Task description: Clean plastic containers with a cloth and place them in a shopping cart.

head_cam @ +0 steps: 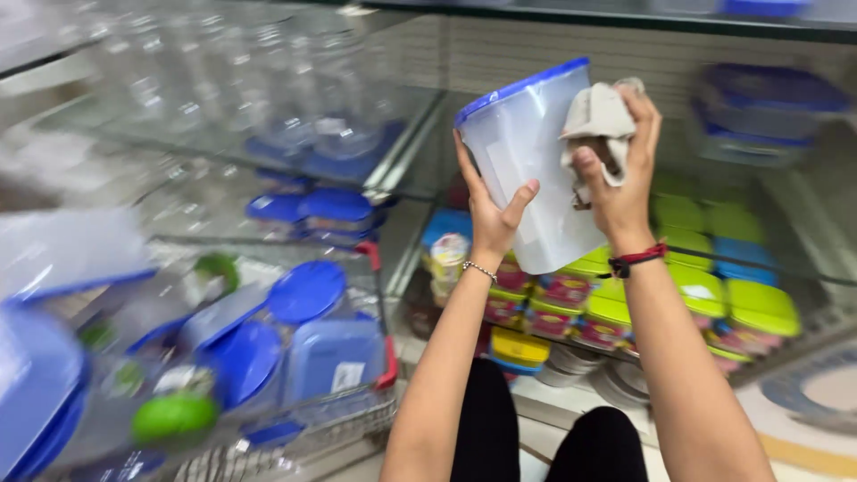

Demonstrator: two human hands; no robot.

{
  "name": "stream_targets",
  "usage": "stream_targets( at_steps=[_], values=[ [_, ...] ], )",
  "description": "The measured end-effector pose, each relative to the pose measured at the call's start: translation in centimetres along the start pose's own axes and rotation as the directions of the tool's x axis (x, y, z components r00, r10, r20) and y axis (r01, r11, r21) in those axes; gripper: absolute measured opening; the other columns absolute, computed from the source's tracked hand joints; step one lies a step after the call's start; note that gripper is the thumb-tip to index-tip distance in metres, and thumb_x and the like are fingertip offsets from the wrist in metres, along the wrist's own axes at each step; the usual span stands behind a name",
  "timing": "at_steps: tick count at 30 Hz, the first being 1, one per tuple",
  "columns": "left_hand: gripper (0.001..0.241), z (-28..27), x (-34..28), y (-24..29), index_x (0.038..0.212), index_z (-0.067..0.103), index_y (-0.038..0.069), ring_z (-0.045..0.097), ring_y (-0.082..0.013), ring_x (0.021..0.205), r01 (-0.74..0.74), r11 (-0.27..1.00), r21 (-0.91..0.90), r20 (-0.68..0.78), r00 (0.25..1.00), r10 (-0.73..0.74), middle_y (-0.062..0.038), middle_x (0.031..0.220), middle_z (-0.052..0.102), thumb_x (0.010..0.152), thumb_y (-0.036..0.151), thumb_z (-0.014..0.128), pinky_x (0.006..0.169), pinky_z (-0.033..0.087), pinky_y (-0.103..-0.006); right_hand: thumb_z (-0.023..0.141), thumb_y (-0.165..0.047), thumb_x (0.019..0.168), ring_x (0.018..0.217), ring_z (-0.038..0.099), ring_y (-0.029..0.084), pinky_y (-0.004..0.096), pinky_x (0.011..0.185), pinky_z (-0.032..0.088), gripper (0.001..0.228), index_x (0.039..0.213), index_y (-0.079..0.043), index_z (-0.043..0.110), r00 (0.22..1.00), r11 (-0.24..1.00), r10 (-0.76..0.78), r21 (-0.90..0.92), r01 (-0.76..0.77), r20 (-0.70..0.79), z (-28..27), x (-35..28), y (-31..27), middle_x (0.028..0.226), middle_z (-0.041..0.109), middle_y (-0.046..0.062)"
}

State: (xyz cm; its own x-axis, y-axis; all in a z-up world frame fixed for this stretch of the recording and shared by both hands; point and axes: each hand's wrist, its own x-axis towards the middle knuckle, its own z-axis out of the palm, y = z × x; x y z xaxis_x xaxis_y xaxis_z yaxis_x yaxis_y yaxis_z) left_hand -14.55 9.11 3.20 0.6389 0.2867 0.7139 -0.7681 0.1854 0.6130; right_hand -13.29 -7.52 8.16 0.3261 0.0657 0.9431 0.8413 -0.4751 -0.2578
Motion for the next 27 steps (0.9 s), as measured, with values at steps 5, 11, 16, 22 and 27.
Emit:
stream_targets(
  at_steps=[5, 11, 16, 22, 27],
  values=[
    [0.114, 5.3, 1.3, -10.0, 0.169, -0.001, 0.008, 0.039, -0.0301, 0.151, -0.064, 0.992, -0.112, 0.190, 0.978, 0.084, -0.022, 0.168, 0.028, 0.087, 0.014, 0.077, 0.124, 0.035, -0.0403, 0.072, -0.038, 0.104, 0.135, 0.059, 0.037, 0.042, 0.117, 0.046, 0.057, 0.142, -0.002, 0.050, 0.996, 0.985, 0.056, -0.160, -0.067, -0.076, -3.6, -1.2, 3.1, 0.142, 0.056, 0.020],
    [0.110, 7.3, 3.7, -16.2, 0.164, 0.001, 0.005, 0.049, -0.0282, 0.136, 0.232, 0.952, -0.201, 0.363, 0.920, -0.148, -0.019, 0.153, 0.041, 0.084, 0.021, 0.075, 0.112, 0.044, -0.0370, 0.080, -0.014, 0.085, 0.136, 0.054, 0.046, 0.047, 0.113, 0.045, 0.062, 0.139, -0.003, 0.052, 0.982, 0.943, 0.052, -0.332, 0.011, 0.182, -5.0, 0.3, 3.6, 0.142, 0.057, 0.026],
    [0.101, 7.0, 3.5, -15.7, 0.163, 0.014, 0.001, 0.053, -0.0295, 0.130, 0.354, 0.927, -0.124, 0.249, 0.915, -0.317, -0.022, 0.147, 0.049, 0.086, 0.028, 0.074, 0.109, 0.045, -0.0354, 0.077, -0.012, 0.080, 0.127, 0.055, 0.045, 0.045, 0.104, 0.047, 0.074, 0.146, -0.003, 0.042, 0.930, 0.909, 0.336, -0.309, -0.279, 0.149, -5.7, 0.6, 9.9, 0.143, 0.052, 0.027],
    [0.105, 6.7, 3.0, -14.9, 0.165, 0.016, 0.007, 0.061, -0.0400, 0.127, 0.598, 0.762, 0.246, 0.035, 0.781, -0.624, -0.032, 0.140, 0.060, 0.081, 0.047, 0.065, 0.106, 0.046, -0.0365, 0.070, -0.022, 0.084, 0.121, 0.058, 0.045, 0.047, 0.098, 0.048, 0.070, 0.146, -0.004, 0.045, 0.852, 0.828, 0.466, -0.458, -0.324, 0.239, -3.8, 0.5, 8.1, 0.139, 0.054, 0.025],
    [0.107, 6.1, 1.3, -18.2, 0.165, 0.006, -0.005, 0.008, -0.0495, 0.158, 0.055, 0.736, 0.674, -0.136, 0.989, 0.051, -0.040, 0.171, 0.005, 0.096, 0.041, 0.074, 0.122, 0.001, -0.0627, 0.074, -0.034, 0.090, 0.123, 0.062, 0.037, 0.042, 0.101, 0.049, 0.055, 0.132, -0.002, 0.059, 0.832, 0.907, 0.372, -0.350, -0.233, 0.411, -4.2, 1.0, 5.3, 0.140, 0.062, 0.017]
  ],
)
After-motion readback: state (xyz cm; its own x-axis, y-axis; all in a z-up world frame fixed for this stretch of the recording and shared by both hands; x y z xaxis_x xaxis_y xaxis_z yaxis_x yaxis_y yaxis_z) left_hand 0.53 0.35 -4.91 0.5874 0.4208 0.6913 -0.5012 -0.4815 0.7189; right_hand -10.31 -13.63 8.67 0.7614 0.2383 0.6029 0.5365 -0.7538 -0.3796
